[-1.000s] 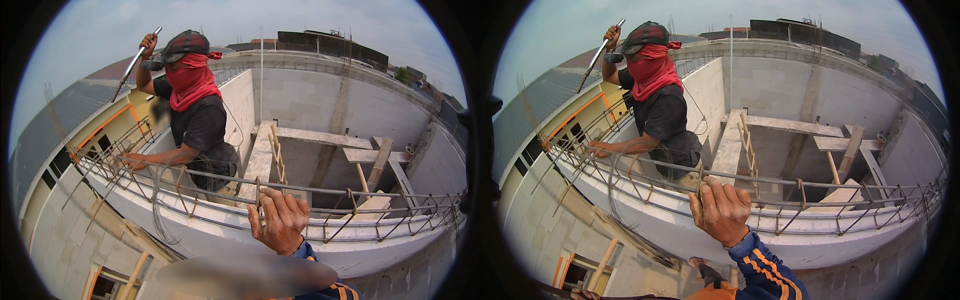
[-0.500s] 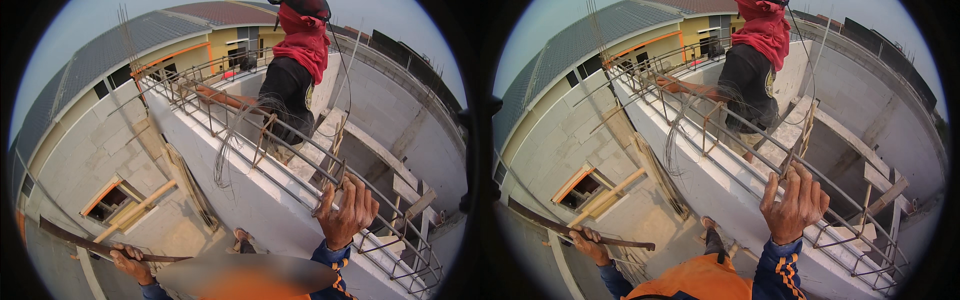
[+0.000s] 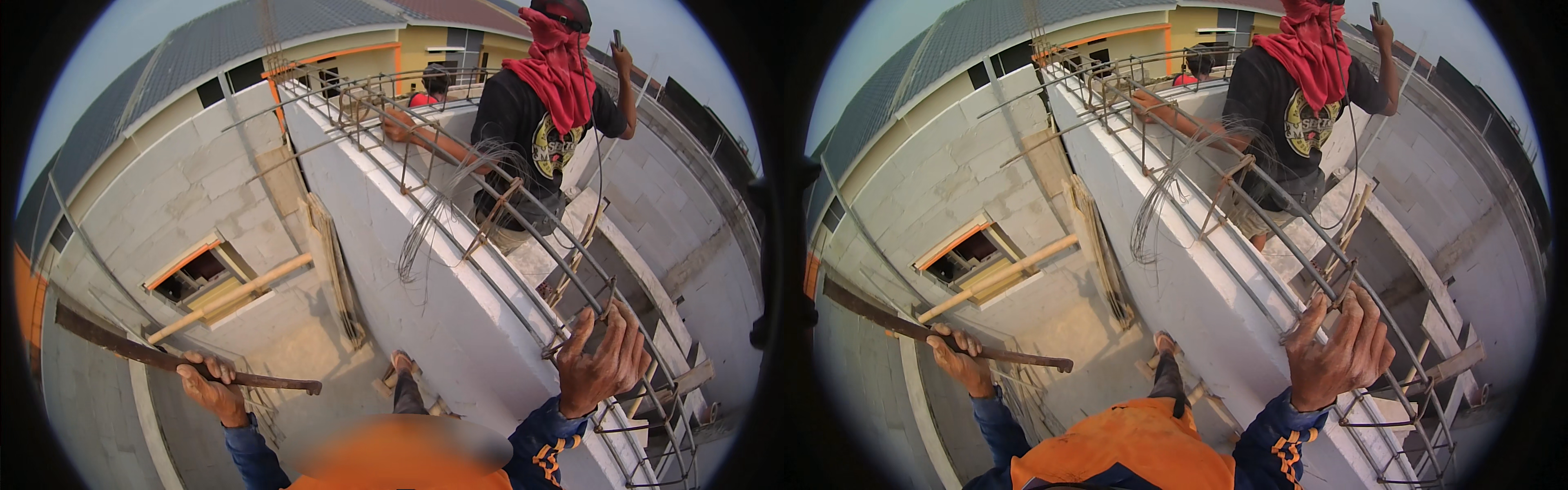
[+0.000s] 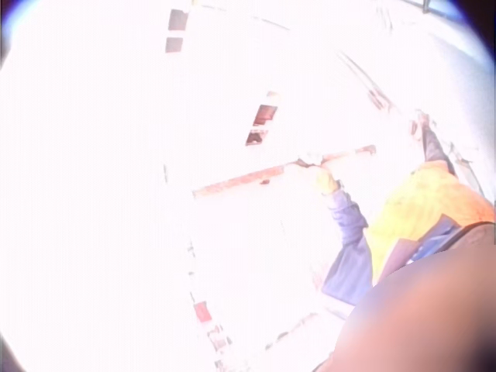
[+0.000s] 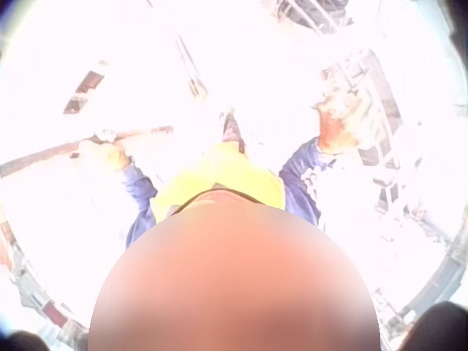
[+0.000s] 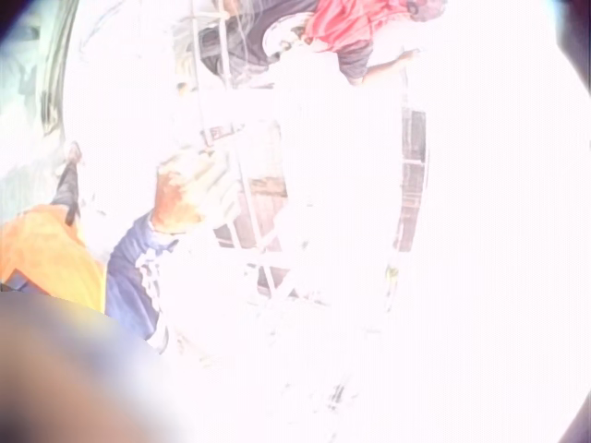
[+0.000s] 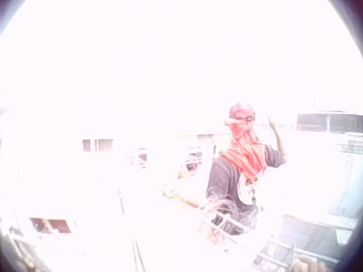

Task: The person uses a crowbar to adjust and position steel rebar within a concrete wall formwork. They coordinate with a coworker who is also working on the rebar structure above the wall.

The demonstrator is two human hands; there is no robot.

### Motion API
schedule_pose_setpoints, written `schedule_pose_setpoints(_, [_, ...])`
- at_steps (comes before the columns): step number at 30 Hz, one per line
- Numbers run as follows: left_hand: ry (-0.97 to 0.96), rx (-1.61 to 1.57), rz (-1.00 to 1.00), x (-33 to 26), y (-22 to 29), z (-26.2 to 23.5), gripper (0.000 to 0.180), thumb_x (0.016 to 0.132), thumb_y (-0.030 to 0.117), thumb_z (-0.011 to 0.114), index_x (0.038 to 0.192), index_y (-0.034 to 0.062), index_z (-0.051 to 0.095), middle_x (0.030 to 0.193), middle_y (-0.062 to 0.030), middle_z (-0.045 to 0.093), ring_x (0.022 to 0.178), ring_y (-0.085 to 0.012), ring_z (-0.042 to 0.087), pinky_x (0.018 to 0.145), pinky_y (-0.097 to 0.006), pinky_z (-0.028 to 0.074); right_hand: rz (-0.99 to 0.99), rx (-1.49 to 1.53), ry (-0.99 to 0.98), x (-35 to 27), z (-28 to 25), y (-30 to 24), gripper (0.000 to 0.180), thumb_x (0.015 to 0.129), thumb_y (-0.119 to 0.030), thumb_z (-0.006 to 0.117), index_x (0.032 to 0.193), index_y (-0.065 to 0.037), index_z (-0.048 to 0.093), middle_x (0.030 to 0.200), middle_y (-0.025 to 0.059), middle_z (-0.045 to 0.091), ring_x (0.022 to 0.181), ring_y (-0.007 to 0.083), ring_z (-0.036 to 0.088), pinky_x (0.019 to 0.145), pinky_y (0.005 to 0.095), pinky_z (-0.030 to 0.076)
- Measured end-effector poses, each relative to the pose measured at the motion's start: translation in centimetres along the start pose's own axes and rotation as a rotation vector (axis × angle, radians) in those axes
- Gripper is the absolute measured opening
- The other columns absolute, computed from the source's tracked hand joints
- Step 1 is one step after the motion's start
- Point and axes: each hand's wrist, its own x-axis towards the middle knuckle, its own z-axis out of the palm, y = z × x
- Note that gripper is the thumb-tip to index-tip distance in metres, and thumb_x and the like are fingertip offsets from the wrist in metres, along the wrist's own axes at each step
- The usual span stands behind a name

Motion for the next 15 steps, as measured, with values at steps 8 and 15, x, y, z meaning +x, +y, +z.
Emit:
schedule_pose_setpoints(8, [-0.002,0.045,0.036,0.56,-0.71,-0.36,0.045,0.098,0.053,0.046,0.096,0.0091,0.051,0.064,0.0012,0.045,0.05,-0.006,0.044,0.043,-0.022,0.042,-0.015,-0.02,0.023,0.15,0.16,0.04,0.019,0.083,-0.026,0.073,0.093,-0.011,0.068,0.095,0.0001,0.07,0.078,0.014,0.063,0.069,0.0293,0.038])
schedule_pose_setpoints(15, [0.0,0.018,0.016,1.07,-1.01,-0.64,0.045,0.098,0.054,0.046,0.096,0.0086,0.05,0.064,0.0009,0.044,0.049,-0.0063,0.043,0.043,-0.021,0.042,0.009,-0.054,0.049,0.32,0.36,-0.15,0.026,0.082,-0.034,0.077,0.09,-0.012,0.066,0.093,-0.0015,0.07,0.076,0.014,0.062,0.067,0.0295,0.037])
